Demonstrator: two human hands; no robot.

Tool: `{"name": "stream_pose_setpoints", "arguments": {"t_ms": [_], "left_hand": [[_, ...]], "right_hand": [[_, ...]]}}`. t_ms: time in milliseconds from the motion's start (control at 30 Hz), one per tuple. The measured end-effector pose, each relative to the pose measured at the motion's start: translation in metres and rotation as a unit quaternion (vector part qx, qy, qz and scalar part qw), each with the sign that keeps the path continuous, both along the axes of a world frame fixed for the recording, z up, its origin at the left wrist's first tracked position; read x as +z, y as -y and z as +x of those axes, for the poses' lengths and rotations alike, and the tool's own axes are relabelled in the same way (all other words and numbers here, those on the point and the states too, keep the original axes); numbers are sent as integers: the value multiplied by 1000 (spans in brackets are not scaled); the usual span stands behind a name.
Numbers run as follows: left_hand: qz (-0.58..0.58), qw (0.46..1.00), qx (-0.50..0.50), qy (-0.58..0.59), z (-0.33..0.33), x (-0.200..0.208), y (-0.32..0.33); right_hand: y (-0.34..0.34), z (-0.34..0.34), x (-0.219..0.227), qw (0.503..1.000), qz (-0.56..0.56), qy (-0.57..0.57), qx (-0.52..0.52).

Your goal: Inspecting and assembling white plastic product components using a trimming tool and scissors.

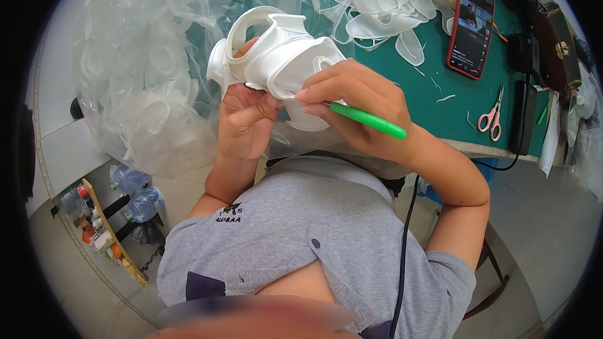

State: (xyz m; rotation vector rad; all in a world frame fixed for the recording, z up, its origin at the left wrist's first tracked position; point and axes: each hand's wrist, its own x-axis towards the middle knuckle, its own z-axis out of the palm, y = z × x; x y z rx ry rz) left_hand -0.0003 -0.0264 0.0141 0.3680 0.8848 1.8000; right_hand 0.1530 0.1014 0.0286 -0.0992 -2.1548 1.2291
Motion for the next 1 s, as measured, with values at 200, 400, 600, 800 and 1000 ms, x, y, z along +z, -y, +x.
{"name": "stream_pose_setpoints", "arguments": {"t_ms": [200,400,600,800,1000], "left_hand": [[-8,1000,9,-12,2,1,0],[-5,998,21,-53,2,-3,-2],[-7,998,22,-55,3,0,1],[73,997,19,-20,-17,-14,15],[61,997,40,-29,-19,-14,13]], "right_hand": [[-3,-1,1,997,70,-13,9],[-4,-3,1,976,216,-20,-21],[-27,-1,-4,982,184,-16,-42],[-108,10,-22,958,53,-45,-277],[-143,22,-30,967,-101,56,-226]]}}
